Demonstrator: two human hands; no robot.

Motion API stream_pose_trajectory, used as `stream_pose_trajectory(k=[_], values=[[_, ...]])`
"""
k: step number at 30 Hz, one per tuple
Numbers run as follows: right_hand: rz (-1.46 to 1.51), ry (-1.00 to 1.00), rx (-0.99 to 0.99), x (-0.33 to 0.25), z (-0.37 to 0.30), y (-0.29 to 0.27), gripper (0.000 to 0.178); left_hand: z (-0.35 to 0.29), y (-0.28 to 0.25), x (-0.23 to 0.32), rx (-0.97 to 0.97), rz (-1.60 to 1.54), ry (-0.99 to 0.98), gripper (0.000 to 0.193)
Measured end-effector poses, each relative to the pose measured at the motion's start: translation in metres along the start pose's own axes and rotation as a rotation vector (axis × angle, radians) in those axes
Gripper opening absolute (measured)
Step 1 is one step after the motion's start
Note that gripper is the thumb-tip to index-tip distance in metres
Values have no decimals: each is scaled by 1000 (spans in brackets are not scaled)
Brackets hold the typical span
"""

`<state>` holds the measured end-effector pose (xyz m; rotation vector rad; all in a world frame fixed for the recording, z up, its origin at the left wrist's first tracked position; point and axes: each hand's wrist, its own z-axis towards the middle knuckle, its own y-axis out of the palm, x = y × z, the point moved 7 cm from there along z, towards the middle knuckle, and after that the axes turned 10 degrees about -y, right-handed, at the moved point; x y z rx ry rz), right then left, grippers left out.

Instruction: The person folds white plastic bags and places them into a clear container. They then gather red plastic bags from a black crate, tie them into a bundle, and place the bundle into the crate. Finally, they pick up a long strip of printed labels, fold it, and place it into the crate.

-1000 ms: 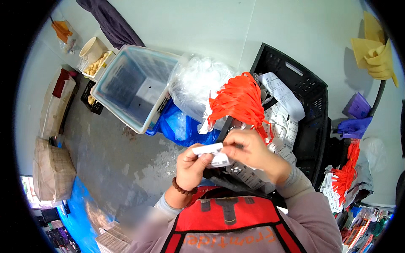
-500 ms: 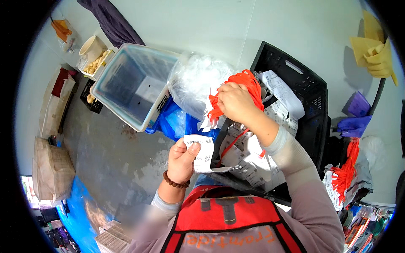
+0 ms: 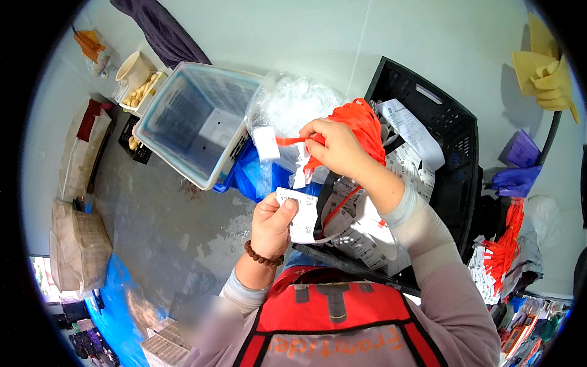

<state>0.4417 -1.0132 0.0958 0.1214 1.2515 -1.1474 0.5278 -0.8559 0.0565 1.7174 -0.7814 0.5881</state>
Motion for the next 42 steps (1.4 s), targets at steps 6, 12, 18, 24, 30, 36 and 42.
stream_pose_trajectory(k=[6, 12, 18, 24, 30, 36, 42], values=[[582, 199, 114, -17, -30, 0, 18, 8, 5, 9, 43, 69, 43, 16], [599, 103, 242, -29, -75, 0, 16, 17, 13, 9, 1, 1, 79, 15], [511, 95, 142, -40, -97, 4, 23, 19, 21, 6, -39, 58, 88, 19], [493, 50, -9, -51, -96, 4, 22, 16, 25, 5, -40, 168, 88, 15], [366, -14, 212, -57, -88, -14, 15, 14, 25, 7, -14, 340, 126, 14], [96, -96, 250, -65, -86, -18, 8, 13, 33, 11, 58, 473, 267, 12], [511, 161, 287, -39, -89, -20, 10, 11, 32, 14, 57, 546, 290, 10]])
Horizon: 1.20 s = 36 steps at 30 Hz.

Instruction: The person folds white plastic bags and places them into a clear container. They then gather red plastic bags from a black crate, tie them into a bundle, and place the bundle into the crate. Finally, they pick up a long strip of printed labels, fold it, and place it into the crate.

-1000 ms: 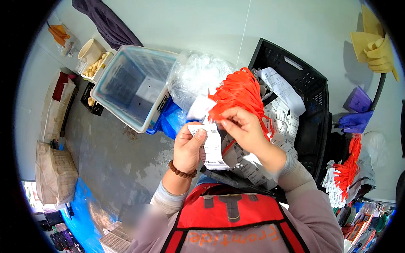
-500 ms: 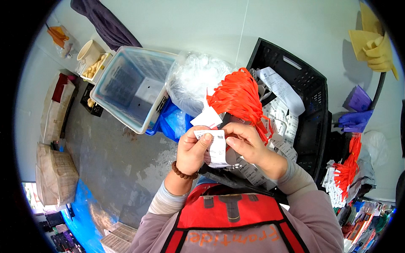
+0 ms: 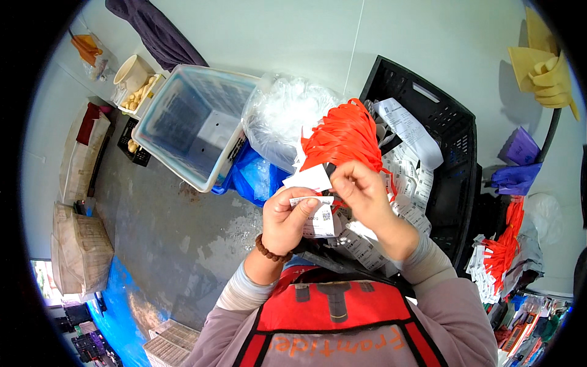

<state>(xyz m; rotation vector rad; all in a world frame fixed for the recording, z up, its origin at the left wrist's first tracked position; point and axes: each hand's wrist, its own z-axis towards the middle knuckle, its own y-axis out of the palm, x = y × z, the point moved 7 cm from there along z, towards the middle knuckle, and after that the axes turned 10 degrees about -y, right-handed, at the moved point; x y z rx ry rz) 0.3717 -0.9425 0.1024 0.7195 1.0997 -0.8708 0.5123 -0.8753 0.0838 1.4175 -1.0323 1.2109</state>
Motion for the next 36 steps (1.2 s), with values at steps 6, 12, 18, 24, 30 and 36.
stream_pose_trajectory(k=[6, 12, 18, 24, 30, 36], values=[[159, 143, -99, 10, 4, 1, 7, 0, 5, 3, -30, 39, 2, 10], [-117, -54, 31, -3, 3, -3, 6, 4, -3, -8, 58, -279, -114, 15], [-171, -75, 0, -9, -3, 8, 6, 5, -3, -12, 70, -376, -219, 20], [-180, -103, -12, -6, -4, 10, 8, 4, -1, -11, 49, -431, -239, 22], [-130, -36, -37, 1, -6, 10, 9, 4, -2, -11, 41, -462, -280, 17], [-62, -5, -14, 5, -7, 9, 8, 4, -1, -8, 35, -443, -309, 15]])
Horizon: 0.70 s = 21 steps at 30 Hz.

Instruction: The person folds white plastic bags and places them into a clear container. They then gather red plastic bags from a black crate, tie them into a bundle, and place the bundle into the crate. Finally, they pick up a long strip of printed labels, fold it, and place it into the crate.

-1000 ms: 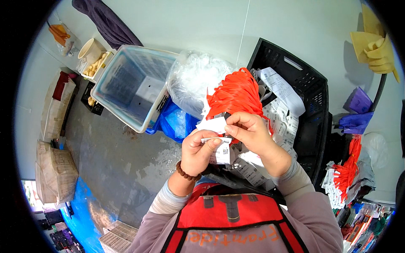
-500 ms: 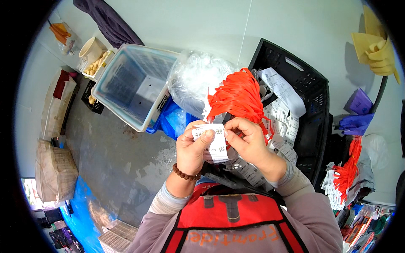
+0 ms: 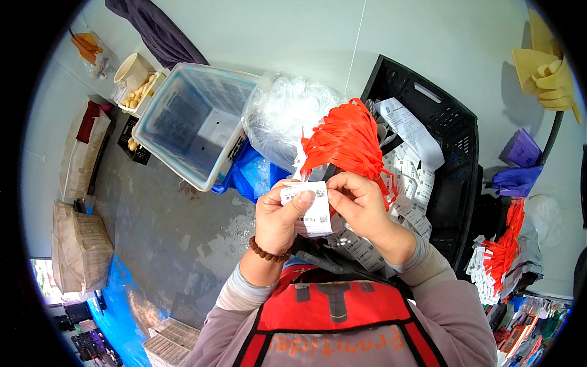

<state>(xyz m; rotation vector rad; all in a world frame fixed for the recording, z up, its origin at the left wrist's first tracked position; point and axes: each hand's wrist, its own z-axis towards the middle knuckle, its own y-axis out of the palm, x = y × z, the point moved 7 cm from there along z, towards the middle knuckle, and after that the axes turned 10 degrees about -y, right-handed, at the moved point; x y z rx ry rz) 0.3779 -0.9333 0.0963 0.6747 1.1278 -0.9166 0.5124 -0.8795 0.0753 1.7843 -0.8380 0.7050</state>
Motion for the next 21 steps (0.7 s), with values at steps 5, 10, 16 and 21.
stream_pose_trajectory(k=[5, 10, 16, 21], values=[[-41, -26, -17, -1, 0, -1, 8, 2, -3, -2, 1, 41, 36, 18], [-170, -153, -60, -18, 4, 1, 7, 0, -2, 1, 5, 49, 25, 17], [39, -195, -108, -21, 4, 2, 8, -3, -1, 3, -24, 115, -9, 12], [2, -116, -151, -15, 10, 8, 10, -6, 7, 9, -84, 286, 86, 13]])
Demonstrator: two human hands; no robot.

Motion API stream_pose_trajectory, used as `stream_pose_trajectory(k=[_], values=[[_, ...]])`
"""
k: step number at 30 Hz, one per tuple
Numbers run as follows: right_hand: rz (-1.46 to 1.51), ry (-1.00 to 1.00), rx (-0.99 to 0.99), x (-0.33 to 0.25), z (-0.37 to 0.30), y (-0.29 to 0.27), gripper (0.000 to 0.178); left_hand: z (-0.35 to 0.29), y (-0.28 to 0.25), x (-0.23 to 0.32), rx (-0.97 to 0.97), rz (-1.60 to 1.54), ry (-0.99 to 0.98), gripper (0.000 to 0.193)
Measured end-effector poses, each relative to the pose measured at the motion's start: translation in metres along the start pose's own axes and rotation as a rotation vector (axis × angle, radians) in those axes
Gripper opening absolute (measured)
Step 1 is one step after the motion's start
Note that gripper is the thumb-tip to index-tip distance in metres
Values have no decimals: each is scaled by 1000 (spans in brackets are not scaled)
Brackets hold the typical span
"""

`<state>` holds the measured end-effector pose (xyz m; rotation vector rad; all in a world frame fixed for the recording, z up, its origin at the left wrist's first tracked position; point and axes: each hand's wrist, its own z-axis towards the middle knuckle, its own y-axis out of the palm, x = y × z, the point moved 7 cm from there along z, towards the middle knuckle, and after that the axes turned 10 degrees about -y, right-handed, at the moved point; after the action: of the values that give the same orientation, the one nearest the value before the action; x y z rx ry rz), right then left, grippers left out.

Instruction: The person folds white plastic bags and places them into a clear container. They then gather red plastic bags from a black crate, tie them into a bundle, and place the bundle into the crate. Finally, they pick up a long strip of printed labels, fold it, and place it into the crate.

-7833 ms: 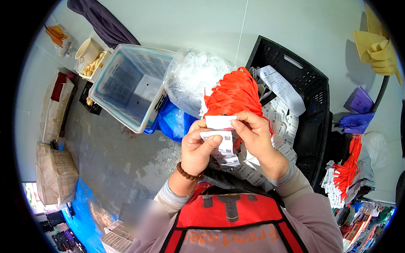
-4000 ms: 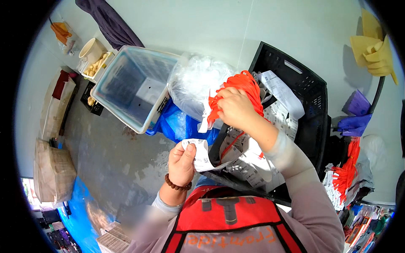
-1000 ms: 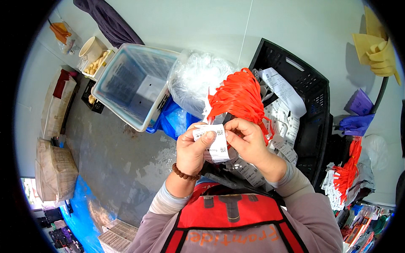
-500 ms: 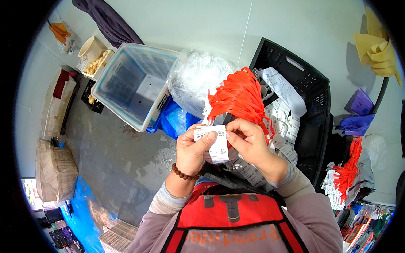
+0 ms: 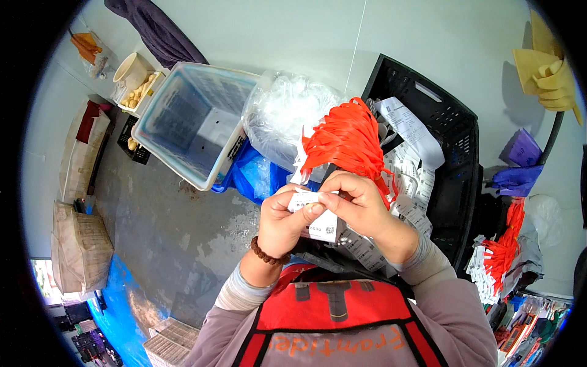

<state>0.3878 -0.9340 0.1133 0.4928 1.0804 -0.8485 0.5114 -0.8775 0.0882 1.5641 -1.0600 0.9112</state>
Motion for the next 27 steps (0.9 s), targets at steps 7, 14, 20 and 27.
stream_pose_trajectory(k=[7, 14, 20, 27], values=[[-460, -330, 178, -28, 2, -13, 5, 4, 8, -3, 24, 141, 157, 13], [-260, -91, 380, -11, 0, -46, 9, 3, 15, -8, -128, 260, 13, 15], [-125, -83, 636, -14, -5, -92, 11, 2, 13, -6, -208, 435, -3, 15], [-748, 409, -457, -11, -12, -99, 22, -5, 31, 11, -306, 212, 57, 18]])
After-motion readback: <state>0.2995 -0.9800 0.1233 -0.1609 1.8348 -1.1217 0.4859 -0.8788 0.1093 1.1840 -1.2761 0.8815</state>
